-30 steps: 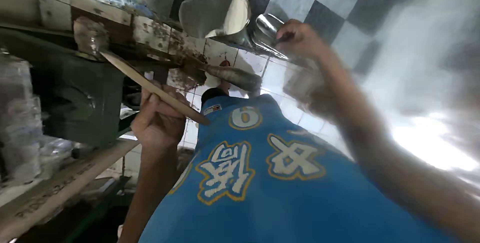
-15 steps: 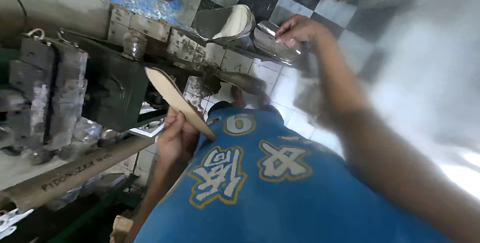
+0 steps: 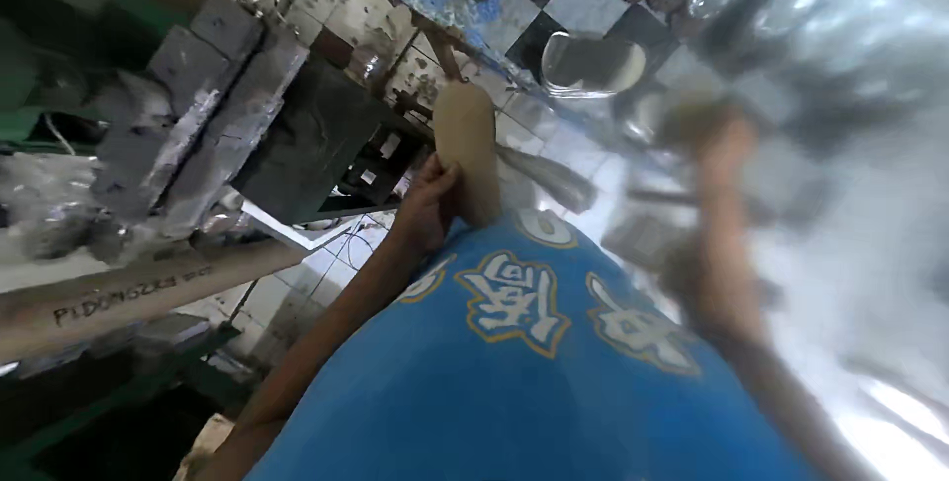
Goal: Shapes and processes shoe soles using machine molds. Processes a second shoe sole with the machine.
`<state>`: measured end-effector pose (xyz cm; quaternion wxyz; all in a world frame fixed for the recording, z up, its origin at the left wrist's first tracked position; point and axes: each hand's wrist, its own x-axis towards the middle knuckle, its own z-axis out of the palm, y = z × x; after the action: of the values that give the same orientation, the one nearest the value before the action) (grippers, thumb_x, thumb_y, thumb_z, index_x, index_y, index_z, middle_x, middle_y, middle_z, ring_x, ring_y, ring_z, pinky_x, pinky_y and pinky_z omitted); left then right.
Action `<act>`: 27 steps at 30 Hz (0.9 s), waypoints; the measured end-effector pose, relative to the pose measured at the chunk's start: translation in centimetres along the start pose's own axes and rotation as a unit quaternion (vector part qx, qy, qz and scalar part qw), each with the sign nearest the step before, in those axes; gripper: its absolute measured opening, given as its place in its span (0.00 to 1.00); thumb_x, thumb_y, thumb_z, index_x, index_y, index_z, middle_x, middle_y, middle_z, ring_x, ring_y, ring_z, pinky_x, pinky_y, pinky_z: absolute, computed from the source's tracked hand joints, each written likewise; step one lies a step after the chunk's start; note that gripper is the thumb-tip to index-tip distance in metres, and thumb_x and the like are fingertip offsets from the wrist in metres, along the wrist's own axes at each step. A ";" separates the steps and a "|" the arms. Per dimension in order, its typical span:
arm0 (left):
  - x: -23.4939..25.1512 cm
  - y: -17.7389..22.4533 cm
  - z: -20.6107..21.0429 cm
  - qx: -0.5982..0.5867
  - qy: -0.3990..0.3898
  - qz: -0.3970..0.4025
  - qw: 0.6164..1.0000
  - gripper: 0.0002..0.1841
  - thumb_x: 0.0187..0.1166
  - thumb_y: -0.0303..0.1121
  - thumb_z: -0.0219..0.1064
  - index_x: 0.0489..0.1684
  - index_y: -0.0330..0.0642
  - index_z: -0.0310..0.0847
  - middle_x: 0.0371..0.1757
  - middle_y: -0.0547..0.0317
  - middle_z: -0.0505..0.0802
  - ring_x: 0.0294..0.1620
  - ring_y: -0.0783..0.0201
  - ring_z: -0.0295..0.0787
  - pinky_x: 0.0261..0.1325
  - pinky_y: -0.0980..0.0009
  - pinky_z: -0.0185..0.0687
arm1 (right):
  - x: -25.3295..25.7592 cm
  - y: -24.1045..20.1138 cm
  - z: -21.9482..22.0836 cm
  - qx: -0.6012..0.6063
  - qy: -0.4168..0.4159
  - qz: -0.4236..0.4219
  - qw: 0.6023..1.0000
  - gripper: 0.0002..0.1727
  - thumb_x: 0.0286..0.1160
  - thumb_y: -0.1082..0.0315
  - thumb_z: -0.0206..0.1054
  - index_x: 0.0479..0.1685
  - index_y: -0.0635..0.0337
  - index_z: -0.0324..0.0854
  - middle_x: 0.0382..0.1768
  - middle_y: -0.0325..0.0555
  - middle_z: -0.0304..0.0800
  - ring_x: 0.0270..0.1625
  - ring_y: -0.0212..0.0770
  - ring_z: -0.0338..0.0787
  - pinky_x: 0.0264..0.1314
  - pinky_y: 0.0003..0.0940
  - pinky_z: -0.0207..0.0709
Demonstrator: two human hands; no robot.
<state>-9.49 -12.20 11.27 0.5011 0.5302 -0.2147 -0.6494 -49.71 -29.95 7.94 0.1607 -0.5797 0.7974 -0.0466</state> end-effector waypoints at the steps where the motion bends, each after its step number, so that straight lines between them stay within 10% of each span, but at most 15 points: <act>1: 0.9 1.1 -1.9 0.004 -0.005 0.006 1.000 0.15 0.92 0.33 0.51 0.73 0.49 0.71 0.56 0.60 0.90 0.56 0.63 0.90 0.59 0.59 0.90 | -1.5 -2.4 -1.6 0.005 -0.013 0.031 0.999 0.26 0.79 0.67 0.64 0.76 0.65 0.74 0.67 0.73 0.84 0.71 0.73 0.83 0.71 0.73 0.71; 6: 4.9 6.3 -9.2 0.037 -0.039 0.088 0.995 0.17 0.88 0.30 0.55 0.74 0.45 0.69 0.59 0.61 0.90 0.59 0.65 0.89 0.64 0.60 0.88 | -11.3 -15.7 -1.7 0.133 0.165 -0.152 0.966 0.21 0.81 0.72 0.58 0.69 0.76 0.77 0.56 0.70 0.90 0.58 0.59 0.92 0.67 0.54 0.82; 12: 5.4 9.3 -10.0 0.047 -0.072 0.141 0.986 0.21 0.94 0.34 0.50 0.83 0.47 0.63 0.72 0.59 0.85 0.71 0.63 0.84 0.75 0.58 0.81 | -20.7 -31.4 2.2 0.264 0.055 -0.385 0.882 0.17 0.83 0.74 0.61 0.66 0.69 0.83 0.53 0.57 0.94 0.47 0.46 0.96 0.48 0.43 0.91; 15: 5.6 10.5 -12.0 -0.004 -0.143 0.188 0.972 0.22 0.92 0.32 0.51 0.84 0.50 0.62 0.73 0.60 0.84 0.73 0.62 0.82 0.77 0.55 0.79 | -18.5 -30.2 1.7 0.441 0.038 -0.353 0.825 0.13 0.88 0.74 0.58 0.57 0.73 0.84 0.45 0.50 0.94 0.45 0.33 0.94 0.52 0.31 0.91; 22: 4.6 6.6 -5.2 -0.040 -0.112 0.167 0.979 0.22 0.91 0.30 0.50 0.83 0.53 0.63 0.69 0.63 0.86 0.69 0.63 0.84 0.73 0.56 0.82 | -18.6 -25.0 1.5 0.553 -0.211 -0.257 0.763 0.08 0.88 0.69 0.58 0.46 0.62 0.82 0.24 0.40 0.79 0.21 0.29 0.73 0.23 0.24 0.69; 27: 4.0 2.0 3.3 0.017 -0.098 0.140 0.985 0.15 0.88 0.30 0.56 0.68 0.57 0.74 0.56 0.72 0.91 0.57 0.71 0.89 0.62 0.65 0.88 | -14.4 -15.6 -1.7 0.494 -0.296 -0.340 0.744 0.19 0.83 0.71 0.65 0.71 0.63 0.74 0.51 0.46 0.92 0.46 0.33 0.93 0.49 0.32 0.91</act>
<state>-11.34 -17.35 12.13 0.5544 0.4374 -0.3459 -0.6178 -32.10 -21.67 16.50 0.6261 -0.6368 0.3250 -0.3112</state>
